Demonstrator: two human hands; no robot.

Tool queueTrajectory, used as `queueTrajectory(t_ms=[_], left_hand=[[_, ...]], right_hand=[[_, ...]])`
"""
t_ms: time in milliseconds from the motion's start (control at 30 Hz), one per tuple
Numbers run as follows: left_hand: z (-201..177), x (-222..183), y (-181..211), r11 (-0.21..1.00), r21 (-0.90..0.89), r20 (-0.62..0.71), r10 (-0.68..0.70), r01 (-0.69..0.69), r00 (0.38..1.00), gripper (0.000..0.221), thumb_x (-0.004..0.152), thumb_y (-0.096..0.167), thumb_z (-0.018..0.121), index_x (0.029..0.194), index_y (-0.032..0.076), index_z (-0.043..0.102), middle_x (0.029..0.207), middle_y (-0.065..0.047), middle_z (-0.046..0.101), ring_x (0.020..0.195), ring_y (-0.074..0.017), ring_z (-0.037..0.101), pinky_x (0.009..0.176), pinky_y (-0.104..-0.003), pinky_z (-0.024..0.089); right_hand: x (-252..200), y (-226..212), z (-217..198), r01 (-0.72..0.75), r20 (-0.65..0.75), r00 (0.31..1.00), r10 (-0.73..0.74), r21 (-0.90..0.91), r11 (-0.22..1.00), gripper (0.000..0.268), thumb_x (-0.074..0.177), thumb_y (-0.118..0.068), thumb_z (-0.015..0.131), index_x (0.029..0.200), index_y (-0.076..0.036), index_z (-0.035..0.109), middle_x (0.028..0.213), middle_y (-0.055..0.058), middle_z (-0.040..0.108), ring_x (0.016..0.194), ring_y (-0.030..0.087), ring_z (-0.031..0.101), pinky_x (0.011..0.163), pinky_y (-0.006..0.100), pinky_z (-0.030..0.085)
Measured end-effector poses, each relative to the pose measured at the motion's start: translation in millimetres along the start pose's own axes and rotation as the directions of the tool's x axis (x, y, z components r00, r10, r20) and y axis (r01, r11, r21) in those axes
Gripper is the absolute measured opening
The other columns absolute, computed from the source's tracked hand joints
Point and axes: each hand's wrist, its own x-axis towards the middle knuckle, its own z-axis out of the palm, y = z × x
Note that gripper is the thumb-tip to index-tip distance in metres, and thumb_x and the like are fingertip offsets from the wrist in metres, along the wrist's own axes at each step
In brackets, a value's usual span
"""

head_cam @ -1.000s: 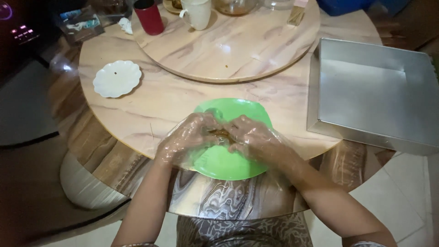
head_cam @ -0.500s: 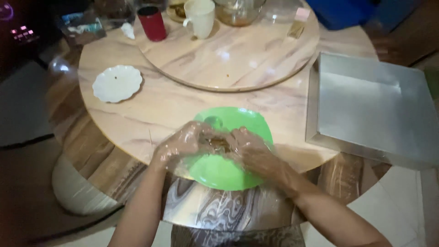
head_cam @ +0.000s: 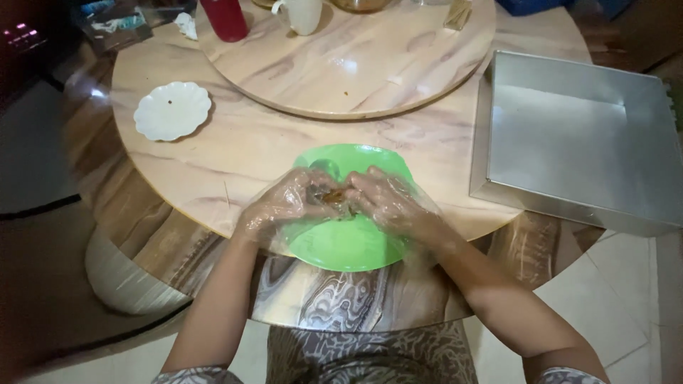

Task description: Kneading and shaping a brown dough-like substance on a green plate while wearing plastic gloves in a food preparation setting.

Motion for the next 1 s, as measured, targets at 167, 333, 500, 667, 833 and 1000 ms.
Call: queueTrajectory(t_ms=[167,333,500,667,833,1000], left_hand=[[-19,13,-25,0.972,0.178,0.108,0.133,-0.151,0.985,0.044,0.07,0.019,0.089,0.108,0.004,0.071,0.093,-0.015,0.069,0.092,-0.0288,0.069,0.076,-0.036,0.059],[-1,6,11,0.894,0.39,0.191,0.157,-0.222,0.969,0.041,0.074,0.023,0.085,0.107,0.003,0.071,0.089,-0.015,0.071,0.087,-0.0269,0.071,0.077,-0.037,0.06],[13,12,-46,0.786,0.577,0.167,0.151,-0.221,0.974,0.02,0.084,0.014,0.076,0.098,0.004,0.067,0.084,-0.012,0.068,0.085,-0.0258,0.07,0.075,-0.034,0.058],[17,5,-30,0.727,0.644,0.117,0.216,-0.239,0.969,0.01,0.091,0.01,0.066,0.097,0.003,0.063,0.081,-0.012,0.067,0.084,-0.0273,0.07,0.077,-0.038,0.058],[3,9,-15,0.918,0.36,0.128,0.127,-0.165,0.984,0.022,0.088,0.019,0.065,0.096,-0.001,0.067,0.084,-0.022,0.067,0.079,-0.0404,0.067,0.075,-0.05,0.054],[-5,12,-7,0.944,0.318,0.076,0.067,-0.088,0.995,0.028,0.094,0.025,0.063,0.094,-0.003,0.068,0.081,-0.023,0.07,0.079,-0.0361,0.07,0.072,-0.049,0.053]], right_hand=[[-23,-37,-24,0.017,0.019,1.0,-0.014,-0.167,0.986,0.049,0.094,-0.037,0.06,0.138,-0.017,0.049,0.111,0.01,0.064,0.106,0.027,0.058,0.089,0.042,0.05],[-33,-50,-25,0.039,0.039,0.999,-0.028,-0.314,0.949,0.054,0.089,-0.032,0.067,0.139,-0.019,0.051,0.114,0.009,0.064,0.114,0.027,0.056,0.095,0.045,0.048],[-48,-52,-9,0.293,0.099,0.912,-0.398,-0.835,0.465,0.026,0.089,-0.006,0.061,0.113,-0.014,0.07,0.099,0.01,0.068,0.102,0.025,0.06,0.094,0.041,0.046],[-45,-40,4,0.239,-0.128,0.889,-0.441,-0.692,0.682,0.01,0.096,-0.007,0.057,0.097,-0.013,0.065,0.078,0.002,0.06,0.08,0.016,0.056,0.078,0.029,0.044],[-27,-23,-11,0.177,-0.187,0.969,-0.162,0.068,0.982,0.03,0.092,-0.025,0.066,0.114,-0.006,0.068,0.106,0.017,0.065,0.101,0.032,0.061,0.095,0.046,0.047],[-29,-44,-37,0.014,-0.073,0.997,0.021,0.455,0.89,0.044,0.091,-0.027,0.066,0.132,-0.012,0.063,0.123,0.018,0.066,0.112,0.037,0.062,0.101,0.054,0.048]])
